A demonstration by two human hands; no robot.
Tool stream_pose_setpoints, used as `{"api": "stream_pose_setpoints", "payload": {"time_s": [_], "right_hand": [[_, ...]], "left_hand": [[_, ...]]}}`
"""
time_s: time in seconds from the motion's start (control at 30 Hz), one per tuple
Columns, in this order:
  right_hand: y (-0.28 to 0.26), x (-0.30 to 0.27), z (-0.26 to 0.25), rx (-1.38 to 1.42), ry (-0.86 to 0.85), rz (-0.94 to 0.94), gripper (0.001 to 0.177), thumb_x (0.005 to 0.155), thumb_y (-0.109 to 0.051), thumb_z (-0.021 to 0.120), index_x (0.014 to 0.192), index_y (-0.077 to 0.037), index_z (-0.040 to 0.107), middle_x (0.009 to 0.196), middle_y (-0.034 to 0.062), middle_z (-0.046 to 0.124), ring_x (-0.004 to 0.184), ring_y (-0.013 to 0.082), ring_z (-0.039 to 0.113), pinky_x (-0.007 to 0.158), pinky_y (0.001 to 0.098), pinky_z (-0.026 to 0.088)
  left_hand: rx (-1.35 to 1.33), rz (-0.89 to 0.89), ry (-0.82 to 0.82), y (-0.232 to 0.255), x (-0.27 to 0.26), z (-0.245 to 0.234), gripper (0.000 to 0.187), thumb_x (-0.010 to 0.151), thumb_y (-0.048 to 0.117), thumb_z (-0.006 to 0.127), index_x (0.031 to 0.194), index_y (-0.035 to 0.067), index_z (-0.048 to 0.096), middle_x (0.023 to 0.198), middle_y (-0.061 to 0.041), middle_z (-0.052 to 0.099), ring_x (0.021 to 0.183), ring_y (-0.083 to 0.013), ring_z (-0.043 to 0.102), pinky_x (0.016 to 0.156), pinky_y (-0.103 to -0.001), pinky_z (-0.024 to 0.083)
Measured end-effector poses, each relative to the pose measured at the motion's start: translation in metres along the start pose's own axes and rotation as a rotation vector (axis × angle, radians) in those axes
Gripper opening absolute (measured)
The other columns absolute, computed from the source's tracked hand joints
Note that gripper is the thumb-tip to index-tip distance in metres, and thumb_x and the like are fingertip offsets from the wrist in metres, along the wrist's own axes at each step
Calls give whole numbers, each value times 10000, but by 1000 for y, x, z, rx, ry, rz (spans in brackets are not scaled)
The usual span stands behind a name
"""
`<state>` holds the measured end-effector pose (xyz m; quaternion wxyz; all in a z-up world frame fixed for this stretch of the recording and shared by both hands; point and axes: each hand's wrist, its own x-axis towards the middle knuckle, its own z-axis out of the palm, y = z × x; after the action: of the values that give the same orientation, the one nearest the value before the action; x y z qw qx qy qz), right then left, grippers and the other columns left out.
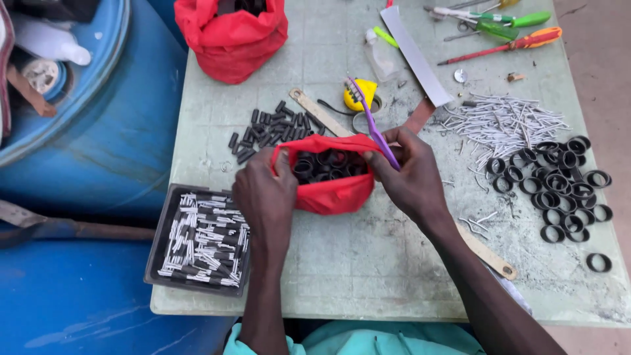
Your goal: Cleaning small black cylindrical components with a toothbrush and placing them into a red bag on a workshop table.
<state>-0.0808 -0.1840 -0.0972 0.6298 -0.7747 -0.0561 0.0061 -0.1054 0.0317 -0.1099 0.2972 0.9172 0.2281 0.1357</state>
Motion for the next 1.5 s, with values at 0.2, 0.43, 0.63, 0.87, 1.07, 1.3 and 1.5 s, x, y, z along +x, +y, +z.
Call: {"api": "stream_pose_setpoints", "payload": {"time_s": [0.2, 0.43, 0.63, 0.87, 1.07, 1.3, 1.5], "right_hand": [[-13, 13, 10, -78, 46, -43, 313, 882, -213, 837, 1113, -70, 682, 561, 51, 546, 516, 134, 470, 500, 267, 417], [-35, 8, 15, -524, -118, -191, 374, 820, -317, 872, 1172, -241, 771, 574, -37, 323, 530, 117, 301, 505, 278, 211], [-43, 3, -3, -375, -100, -261, 522, 925, -496, 635, 1351, -200, 687, 641, -62, 237, 573, 92, 243, 549, 262, 211], [-18, -72, -106, -458, 49, -55, 302, 1002, -207, 593, 1215, -95, 775, 671, 39, 673, 471, 117, 349, 452, 269, 228], [5, -138, -128, -399, 240, 143, 520, 955, -106, 624, 1475, -121, 617, 684, 46, 537, 550, 134, 455, 485, 279, 392], [32, -138, -66, -290, 147, -152, 369, 929, -105, 655, 1294, -85, 703, 1289, 106, 752, 1159, 158, 722, 955, 250, 551], [25, -150, -65, -322, 220, -239, 394, 937, -53, 629, 1315, -142, 692, 1002, 45, 726, 580, 73, 556, 517, 235, 457]], "left_hand": [[-80, 226, 191, 13, -12, -30, 426, 926, 352, 742, 1275, 119, 664, 960, -150, 683, 934, -449, 698, 743, -632, 553], [-35, 444, -35, 11, -69, -7, 159, 957, 202, 696, 1116, 196, 684, 1009, 11, 667, 765, -270, 708, 571, -434, 516], [-499, 351, 271, 23, -98, -25, 212, 960, 316, 676, 1025, 124, 738, 876, 8, 584, 520, -86, 400, 507, -252, 398], [-1890, -471, -736, 31, -131, 62, 184, 884, 155, 602, 1029, 55, 548, 910, -66, 502, 764, -143, 448, 665, -293, 384], [-1834, -281, -653, 54, -117, 94, 409, 884, 149, 774, 1214, -32, 613, 1223, -217, 701, 1010, -251, 711, 869, -258, 571], [-1540, -26, -786, 75, -135, 71, 716, 876, 559, 685, 1279, -25, 591, 1315, -239, 682, 1234, -369, 685, 1047, -483, 564], [-1577, -79, -783, 58, -132, 84, 694, 885, 513, 661, 1283, -49, 584, 1282, -282, 694, 1173, -370, 706, 994, -470, 593]]}}
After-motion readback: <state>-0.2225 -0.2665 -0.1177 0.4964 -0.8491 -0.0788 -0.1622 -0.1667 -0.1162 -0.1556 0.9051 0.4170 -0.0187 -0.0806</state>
